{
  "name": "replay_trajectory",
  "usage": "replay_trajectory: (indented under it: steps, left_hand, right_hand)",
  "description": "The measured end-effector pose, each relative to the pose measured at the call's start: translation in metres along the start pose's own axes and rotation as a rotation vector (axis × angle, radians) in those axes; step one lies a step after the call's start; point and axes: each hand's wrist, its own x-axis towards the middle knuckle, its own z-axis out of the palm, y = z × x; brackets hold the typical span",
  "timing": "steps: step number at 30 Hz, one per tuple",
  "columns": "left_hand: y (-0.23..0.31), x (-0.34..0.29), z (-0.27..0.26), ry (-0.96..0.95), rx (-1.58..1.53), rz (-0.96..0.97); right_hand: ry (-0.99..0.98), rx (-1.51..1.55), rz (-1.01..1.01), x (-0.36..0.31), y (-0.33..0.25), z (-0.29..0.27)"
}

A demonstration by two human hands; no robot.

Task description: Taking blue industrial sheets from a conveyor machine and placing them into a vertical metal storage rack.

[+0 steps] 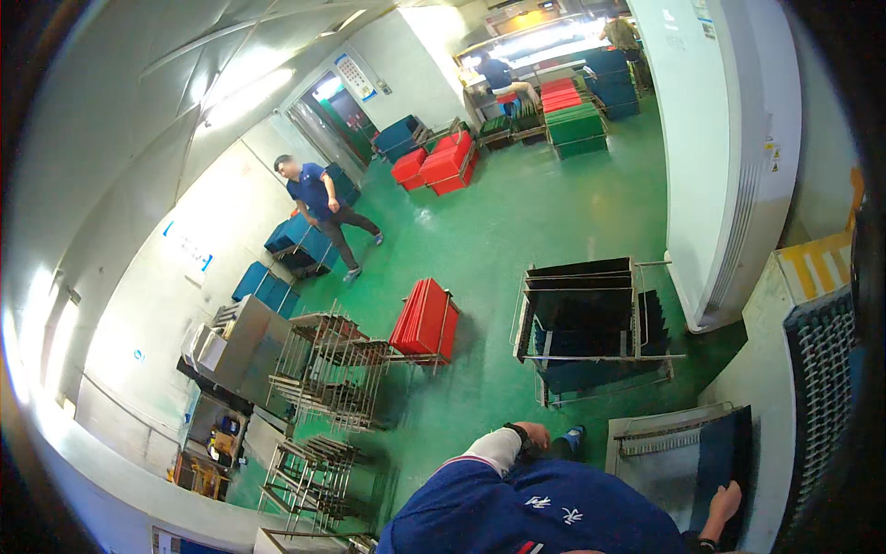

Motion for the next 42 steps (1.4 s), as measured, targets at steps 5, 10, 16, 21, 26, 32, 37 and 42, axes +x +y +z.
replay_trajectory:
  steps: [5,10,16,21,26,32,37,42]
  left_hand:
    - [0.013,0.008,-0.011,-0.004,-0.029,0.077]
    - [-0.005,0.03,-0.007,-0.059,-0.123,0.151]
    - [0.009,0.07,-0.024,-0.219,-0.063,0.127]
    - [0.026,0.084,-0.068,-0.477,0.161,0.658]
    - [0.095,0.08,-0.088,-0.529,0.167,0.018]
    - [0.103,0.085,-0.09,-0.624,0.113,0.203]
    - [0.097,0.087,-0.088,-0.541,0.091,0.065]
    - [0.078,0.121,-0.08,-0.467,0.073,-0.053]
  right_hand:
    - [0.253,0.024,-0.049,0.017,0.053,0.036]
    - [0.339,0.046,-0.085,-0.004,0.038,-0.04]
    - [0.473,0.098,-0.014,-0.078,0.024,-0.145]
    - [0.574,0.547,0.294,-0.129,0.038,-0.178]
    - [0.696,1.644,0.312,-0.127,0.057,-0.146]
    - [0.802,2.324,0.172,-0.131,0.046,-0.136]
    - [0.766,2.335,0.261,-0.111,0.061,-0.1]
    - [0.463,2.225,0.497,-0.107,0.033,-0.115]
